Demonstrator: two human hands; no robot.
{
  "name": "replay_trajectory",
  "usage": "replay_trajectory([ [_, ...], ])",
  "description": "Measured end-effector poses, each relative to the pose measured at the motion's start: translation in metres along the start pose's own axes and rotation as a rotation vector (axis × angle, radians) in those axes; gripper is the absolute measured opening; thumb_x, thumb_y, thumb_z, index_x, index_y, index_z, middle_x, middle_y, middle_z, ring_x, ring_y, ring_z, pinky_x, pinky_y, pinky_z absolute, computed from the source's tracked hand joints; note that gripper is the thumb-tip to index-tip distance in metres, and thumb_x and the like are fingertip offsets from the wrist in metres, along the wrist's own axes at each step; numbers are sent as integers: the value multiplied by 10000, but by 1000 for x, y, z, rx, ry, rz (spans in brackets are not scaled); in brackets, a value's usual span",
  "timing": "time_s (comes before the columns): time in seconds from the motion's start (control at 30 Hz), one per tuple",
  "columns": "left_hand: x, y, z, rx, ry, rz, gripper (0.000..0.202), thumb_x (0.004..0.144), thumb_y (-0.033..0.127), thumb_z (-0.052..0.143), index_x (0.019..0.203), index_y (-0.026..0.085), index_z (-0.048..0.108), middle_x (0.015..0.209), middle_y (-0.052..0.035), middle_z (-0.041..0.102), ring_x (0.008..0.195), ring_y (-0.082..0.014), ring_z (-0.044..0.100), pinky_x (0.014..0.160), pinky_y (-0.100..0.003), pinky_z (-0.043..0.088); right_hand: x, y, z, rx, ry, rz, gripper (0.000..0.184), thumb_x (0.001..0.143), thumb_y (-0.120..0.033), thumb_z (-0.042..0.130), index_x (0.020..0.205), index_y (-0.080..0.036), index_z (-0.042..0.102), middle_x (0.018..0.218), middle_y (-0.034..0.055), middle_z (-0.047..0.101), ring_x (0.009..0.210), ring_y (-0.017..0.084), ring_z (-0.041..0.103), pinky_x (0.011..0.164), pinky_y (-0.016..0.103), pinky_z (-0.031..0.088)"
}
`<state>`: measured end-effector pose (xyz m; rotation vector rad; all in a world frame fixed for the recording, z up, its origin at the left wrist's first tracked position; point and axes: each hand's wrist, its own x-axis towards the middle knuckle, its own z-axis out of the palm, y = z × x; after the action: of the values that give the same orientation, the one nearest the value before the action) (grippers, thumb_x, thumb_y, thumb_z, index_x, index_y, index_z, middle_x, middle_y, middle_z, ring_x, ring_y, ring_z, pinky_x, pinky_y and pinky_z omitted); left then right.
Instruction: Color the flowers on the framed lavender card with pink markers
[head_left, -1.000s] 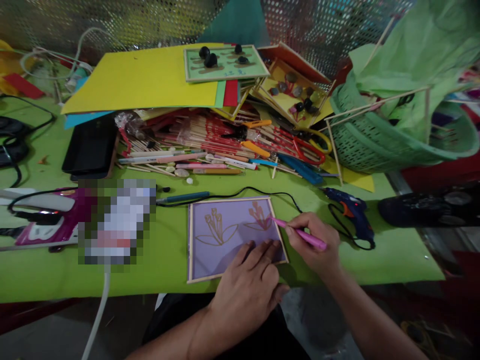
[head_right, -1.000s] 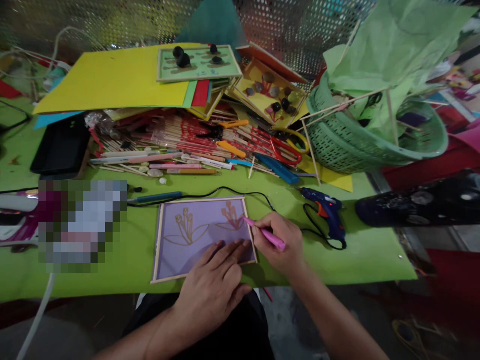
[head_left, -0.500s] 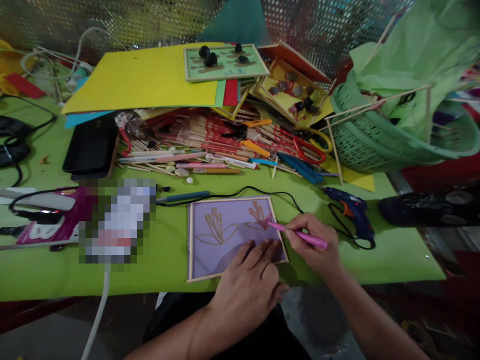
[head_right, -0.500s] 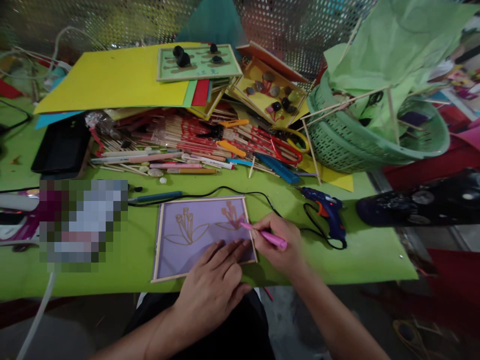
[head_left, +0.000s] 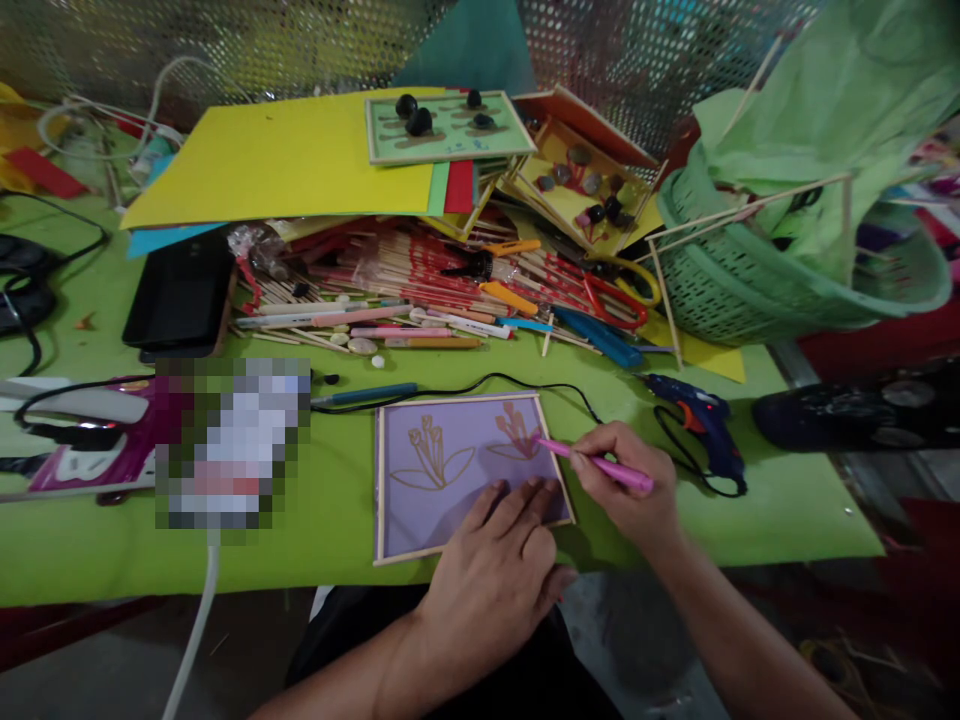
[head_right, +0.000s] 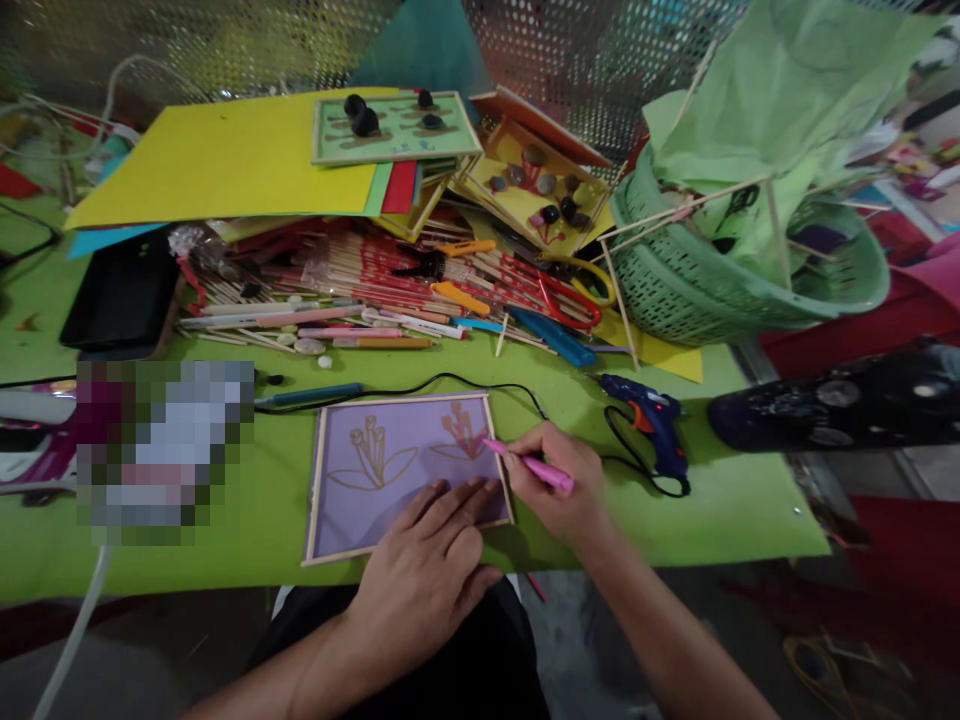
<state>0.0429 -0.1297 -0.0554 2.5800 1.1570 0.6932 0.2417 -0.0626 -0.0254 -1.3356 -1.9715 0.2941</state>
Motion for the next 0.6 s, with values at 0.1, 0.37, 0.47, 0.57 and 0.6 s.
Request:
replay_trajectory([
  [0.1, 0, -1, 0, -10, -2, 1, 270, 1026, 441, 541, 1044, 186, 626, 1521, -60, 575, 1439, -213, 486, 1200, -425, 366, 0, 0, 1, -19, 27, 3, 111, 895, -179, 673, 818, -223, 607, 656, -25, 670, 525, 125, 628, 518, 239, 485],
  [0.37, -1, -1, 1, -14, 13, -2, 260, 1023, 428, 543, 1042, 184, 631, 1519, -64, 577, 1436, -210, 490, 1199, -421, 383, -1, 1, 1, -24, 27, 0, 105, 898, -172, 671, 832, -224, 608, 671, -21, 676, 552, 136, 638, 534, 253, 482],
  [0.47, -1, -1, 1, -9, 16, 4, 269, 1026, 436, 535, 1031, 184, 629, 1511, -65, 583, 1433, -212, 492, 1198, -421, 376, -1, 1, 0, -21, 22, -12, 102, 898, -167, 670, 836, -223, 611, 678, -19, 677, 558, 137, 644, 540, 253, 487],
  [0.57, 0, -1, 1, -5, 16, 0, 271, 1030, 434, 529, 1048, 183, 630, 1507, -64, 588, 1427, -210, 499, 1196, -419, 373, -1, 0, -1, -17, 19, -7, 112, 888, -171, 672, 812, -226, 611, 660, -20, 668, 546, 141, 644, 529, 254, 490],
  [0.6, 0, -1, 1, -4, 16, -2, 273, 1032, 434, 526, 1053, 183, 630, 1509, -63, 586, 1429, -209, 497, 1197, -417, 370, -1, 0, -1, -9, 12, -1, 113, 884, -174, 673, 806, -227, 612, 657, -20, 668, 545, 143, 645, 525, 254, 492],
])
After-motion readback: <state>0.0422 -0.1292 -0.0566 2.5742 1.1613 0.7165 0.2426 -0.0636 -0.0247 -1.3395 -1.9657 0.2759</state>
